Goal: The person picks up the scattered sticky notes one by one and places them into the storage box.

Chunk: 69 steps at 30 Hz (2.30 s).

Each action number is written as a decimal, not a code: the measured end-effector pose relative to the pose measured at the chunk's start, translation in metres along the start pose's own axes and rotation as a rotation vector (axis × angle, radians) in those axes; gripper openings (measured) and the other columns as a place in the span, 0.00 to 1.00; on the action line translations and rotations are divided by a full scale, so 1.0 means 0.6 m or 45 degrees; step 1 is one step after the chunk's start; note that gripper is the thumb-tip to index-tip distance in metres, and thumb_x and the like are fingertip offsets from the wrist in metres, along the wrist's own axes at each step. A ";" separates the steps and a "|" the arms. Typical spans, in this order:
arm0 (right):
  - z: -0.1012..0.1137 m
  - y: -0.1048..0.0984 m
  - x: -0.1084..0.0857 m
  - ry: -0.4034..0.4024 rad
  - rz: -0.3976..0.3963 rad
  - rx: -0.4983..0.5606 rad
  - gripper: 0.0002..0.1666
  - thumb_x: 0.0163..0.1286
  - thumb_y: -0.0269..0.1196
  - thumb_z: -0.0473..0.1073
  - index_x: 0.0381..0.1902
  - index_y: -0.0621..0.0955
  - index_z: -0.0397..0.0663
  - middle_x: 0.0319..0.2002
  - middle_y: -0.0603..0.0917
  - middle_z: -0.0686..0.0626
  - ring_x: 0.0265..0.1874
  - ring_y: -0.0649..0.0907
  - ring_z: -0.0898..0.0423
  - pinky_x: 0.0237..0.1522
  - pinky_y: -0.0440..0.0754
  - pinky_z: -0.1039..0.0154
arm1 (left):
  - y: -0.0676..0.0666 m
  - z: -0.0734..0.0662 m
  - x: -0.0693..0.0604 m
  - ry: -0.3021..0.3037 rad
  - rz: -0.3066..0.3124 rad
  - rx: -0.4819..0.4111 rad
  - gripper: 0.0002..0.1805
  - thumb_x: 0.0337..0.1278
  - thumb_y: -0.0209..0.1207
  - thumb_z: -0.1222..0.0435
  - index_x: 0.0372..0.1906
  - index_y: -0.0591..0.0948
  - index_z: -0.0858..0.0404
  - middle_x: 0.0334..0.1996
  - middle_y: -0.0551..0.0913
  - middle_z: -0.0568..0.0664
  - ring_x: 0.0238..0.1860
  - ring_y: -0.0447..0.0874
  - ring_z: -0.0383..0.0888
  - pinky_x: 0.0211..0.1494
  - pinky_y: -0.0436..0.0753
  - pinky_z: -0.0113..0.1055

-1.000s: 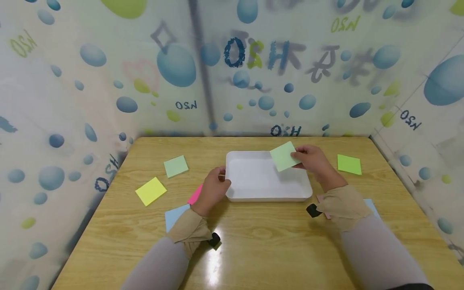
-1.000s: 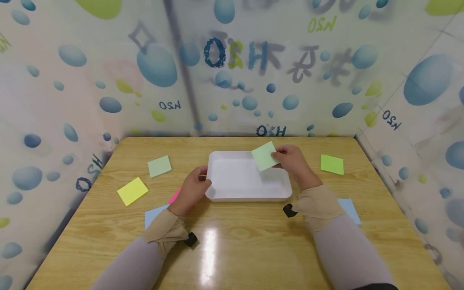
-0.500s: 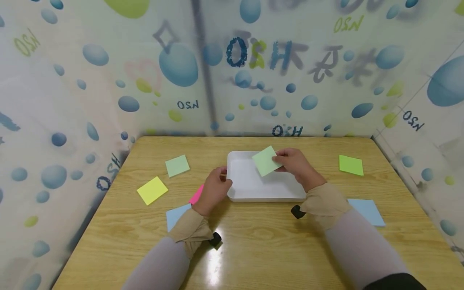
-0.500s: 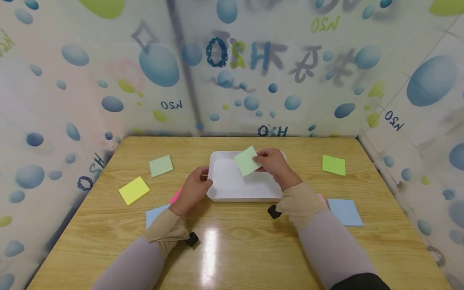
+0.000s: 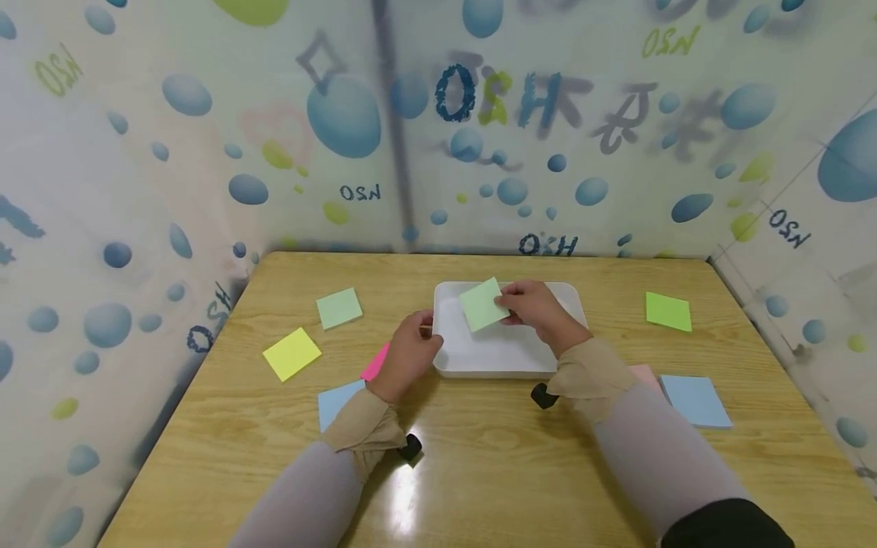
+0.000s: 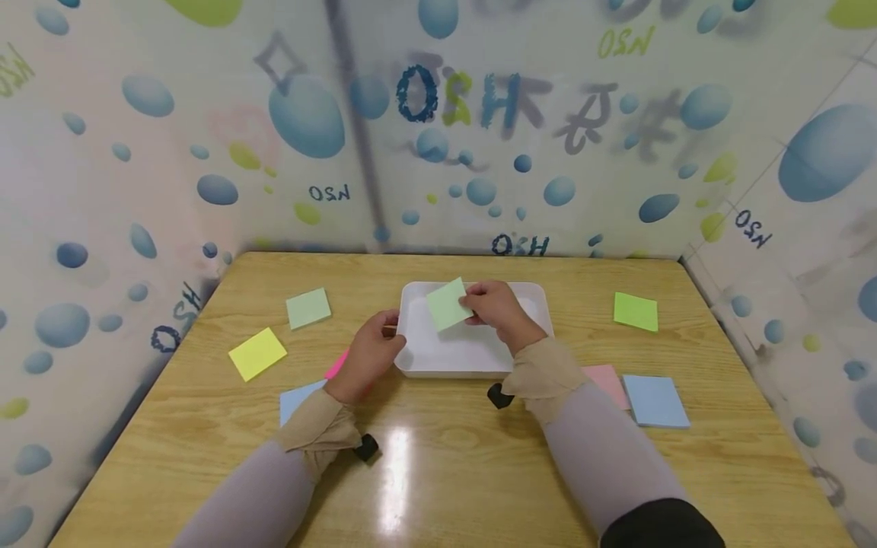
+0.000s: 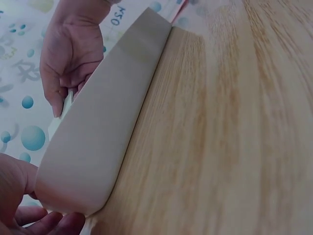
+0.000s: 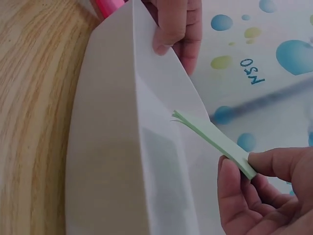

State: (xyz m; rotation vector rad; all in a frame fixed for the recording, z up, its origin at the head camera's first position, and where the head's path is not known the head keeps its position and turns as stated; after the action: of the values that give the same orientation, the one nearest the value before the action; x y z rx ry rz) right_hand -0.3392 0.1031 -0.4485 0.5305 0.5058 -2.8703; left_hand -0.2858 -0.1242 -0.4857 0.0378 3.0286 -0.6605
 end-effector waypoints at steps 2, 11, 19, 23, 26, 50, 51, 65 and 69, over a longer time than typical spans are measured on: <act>-0.001 0.008 0.003 0.012 0.011 0.004 0.21 0.78 0.61 0.42 0.62 0.79 0.36 0.59 0.79 0.40 0.42 0.83 0.55 0.42 0.87 0.68 | 0.000 0.000 0.001 -0.001 -0.001 0.000 0.26 0.64 0.57 0.70 0.67 0.76 0.67 0.58 0.82 0.55 0.57 0.82 0.52 0.57 0.84 0.45; -0.004 0.052 0.008 0.039 0.091 0.055 0.20 0.76 0.62 0.39 0.61 0.78 0.35 0.54 0.80 0.40 0.44 0.84 0.53 0.44 0.89 0.65 | -0.001 -0.006 -0.001 0.023 -0.004 -0.006 0.26 0.62 0.56 0.71 0.66 0.77 0.69 0.57 0.83 0.57 0.56 0.83 0.53 0.58 0.84 0.45; -0.017 0.076 0.013 0.077 0.107 0.060 0.19 0.75 0.64 0.38 0.59 0.78 0.34 0.54 0.79 0.41 0.44 0.83 0.53 0.45 0.89 0.64 | 0.000 -0.007 -0.002 0.041 -0.010 0.000 0.26 0.62 0.56 0.71 0.67 0.77 0.69 0.56 0.82 0.58 0.56 0.84 0.53 0.57 0.85 0.45; -0.021 0.082 0.015 0.093 0.101 0.000 0.20 0.74 0.65 0.38 0.60 0.78 0.35 0.56 0.79 0.40 0.42 0.84 0.53 0.44 0.89 0.64 | 0.000 -0.007 -0.001 0.040 -0.007 -0.006 0.26 0.62 0.56 0.71 0.67 0.77 0.69 0.56 0.82 0.58 0.57 0.83 0.53 0.58 0.85 0.45; -0.022 0.085 0.016 0.073 0.103 -0.084 0.20 0.74 0.66 0.39 0.59 0.79 0.35 0.57 0.80 0.39 0.39 0.86 0.54 0.42 0.89 0.64 | -0.001 -0.007 0.000 0.045 -0.007 -0.003 0.26 0.62 0.56 0.71 0.67 0.76 0.69 0.56 0.83 0.58 0.57 0.83 0.53 0.58 0.85 0.45; -0.005 0.083 0.003 -0.042 0.007 -0.841 0.22 0.76 0.63 0.51 0.57 0.80 0.42 0.27 0.86 0.49 0.28 0.83 0.55 0.41 0.78 0.59 | -0.001 -0.005 -0.003 0.020 -0.002 -0.007 0.27 0.63 0.56 0.70 0.68 0.75 0.68 0.58 0.82 0.57 0.57 0.83 0.52 0.57 0.85 0.45; -0.005 0.082 0.003 -0.044 0.009 -0.845 0.22 0.76 0.63 0.52 0.58 0.80 0.42 0.27 0.86 0.49 0.28 0.83 0.55 0.41 0.78 0.60 | -0.001 -0.005 -0.003 0.020 0.000 -0.009 0.27 0.63 0.56 0.70 0.68 0.75 0.67 0.58 0.82 0.57 0.57 0.83 0.52 0.57 0.85 0.45; 0.017 0.053 -0.020 -0.197 -0.044 -0.984 0.24 0.77 0.60 0.54 0.58 0.82 0.41 0.45 0.89 0.45 0.36 0.84 0.53 0.41 0.82 0.58 | 0.001 -0.002 -0.002 -0.013 -0.003 -0.019 0.26 0.64 0.56 0.70 0.67 0.76 0.66 0.58 0.81 0.54 0.56 0.82 0.51 0.56 0.84 0.42; 0.027 0.030 -0.034 -0.274 -0.071 -0.991 0.23 0.77 0.59 0.54 0.56 0.83 0.42 0.44 0.90 0.45 0.36 0.84 0.52 0.42 0.83 0.55 | 0.000 -0.004 -0.004 -0.009 0.000 -0.016 0.27 0.65 0.56 0.70 0.69 0.75 0.67 0.59 0.81 0.55 0.57 0.81 0.51 0.56 0.84 0.43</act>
State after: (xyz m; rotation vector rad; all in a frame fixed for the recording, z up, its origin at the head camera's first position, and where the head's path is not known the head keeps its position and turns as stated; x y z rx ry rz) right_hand -0.3215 0.0830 -0.4319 0.0707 1.4926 -2.4361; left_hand -0.2837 -0.1234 -0.4831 0.0350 3.0254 -0.6406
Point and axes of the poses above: each hand's wrist, its own x-axis towards the middle knuckle, its own y-axis out of the palm, z = x × y, the point moved 6 cm from there along x, towards the middle knuckle
